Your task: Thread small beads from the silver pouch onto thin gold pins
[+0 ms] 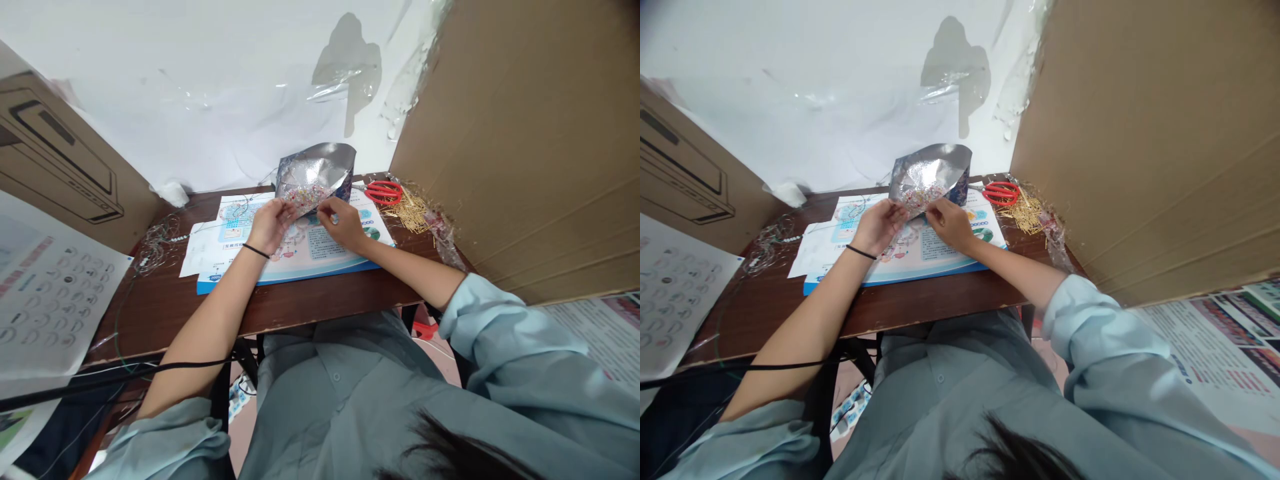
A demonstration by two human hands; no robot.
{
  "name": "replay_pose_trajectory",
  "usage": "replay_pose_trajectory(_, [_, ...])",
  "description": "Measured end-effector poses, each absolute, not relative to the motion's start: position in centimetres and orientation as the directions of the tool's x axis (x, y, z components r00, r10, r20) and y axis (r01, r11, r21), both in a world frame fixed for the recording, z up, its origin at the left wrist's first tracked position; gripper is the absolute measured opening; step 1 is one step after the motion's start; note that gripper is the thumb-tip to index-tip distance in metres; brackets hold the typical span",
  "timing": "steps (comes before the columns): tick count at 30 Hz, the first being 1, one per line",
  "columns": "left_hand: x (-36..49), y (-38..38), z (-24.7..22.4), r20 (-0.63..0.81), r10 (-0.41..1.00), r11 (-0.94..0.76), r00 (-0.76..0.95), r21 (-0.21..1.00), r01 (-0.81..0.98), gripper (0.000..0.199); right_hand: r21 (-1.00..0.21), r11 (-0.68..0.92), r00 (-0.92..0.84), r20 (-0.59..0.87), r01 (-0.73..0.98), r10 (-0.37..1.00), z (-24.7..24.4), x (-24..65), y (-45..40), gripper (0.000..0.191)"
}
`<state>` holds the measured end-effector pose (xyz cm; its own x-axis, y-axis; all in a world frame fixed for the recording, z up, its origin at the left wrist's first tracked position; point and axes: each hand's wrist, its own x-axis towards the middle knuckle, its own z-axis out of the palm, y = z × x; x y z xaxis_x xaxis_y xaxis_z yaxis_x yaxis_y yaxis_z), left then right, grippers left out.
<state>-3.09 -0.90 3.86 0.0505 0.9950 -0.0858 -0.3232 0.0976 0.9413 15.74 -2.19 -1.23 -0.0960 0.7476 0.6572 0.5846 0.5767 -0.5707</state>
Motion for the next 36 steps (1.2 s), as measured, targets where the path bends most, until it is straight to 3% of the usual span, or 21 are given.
replay_pose_trajectory(8, [-4.4, -0.3, 5.2, -0.130, 0.991, 0.129, 0.032, 0.861, -0.491, 0.028, -0.652, 0.498, -0.008, 0.602, 0.571, 0.798, -1.0, 16.3, -1.8, 0.006])
replay_pose_trajectory(13, [-5.4, -0.5, 6.3, -0.235, 0.963, 0.269, 0.136, 0.883, -0.384, 0.038, -0.665, 0.468, 0.034, 0.595, 0.582, 0.803, -0.6, 16.7, -1.7, 0.003])
replay_pose_trajectory(21, [-6.0, -0.6, 6.5, -0.254, 0.905, 0.359, 0.342, 0.887, -0.290, 0.037, -0.663, 0.415, 0.155, 0.625, 0.623, 0.765, -1.1, 18.0, -0.2, 0.010])
replay_pose_trajectory(26, [-6.3, -1.7, 6.6, -0.365, 0.692, 0.473, 0.623, 0.881, -0.010, 0.029, -0.749, 0.377, 0.249, 0.573, 0.545, 0.780, -1.2, 18.5, 0.6, 0.015])
replay_pose_trajectory(30, [-5.8, -3.4, 6.6, -0.502, 0.467, 0.459, 0.728, 0.841, 0.286, 0.036, -0.767, 0.350, 0.283, 0.555, 0.538, 0.782, -1.1, 18.5, 0.8, 0.010])
replay_pose_trajectory(33, [-5.3, -4.0, 6.1, -0.512, 0.309, 0.417, 0.802, 0.831, 0.369, 0.042, -0.729, 0.373, 0.240, 0.585, 0.574, 0.775, -1.1, 18.5, 0.8, 0.010])
replay_pose_trajectory(36, [-5.1, -3.8, 5.5, -0.453, 0.243, 0.369, 0.858, 0.861, 0.351, 0.045, -0.607, 0.390, 0.100, 0.616, 0.692, 0.781, -1.0, 18.7, 0.6, 0.012])
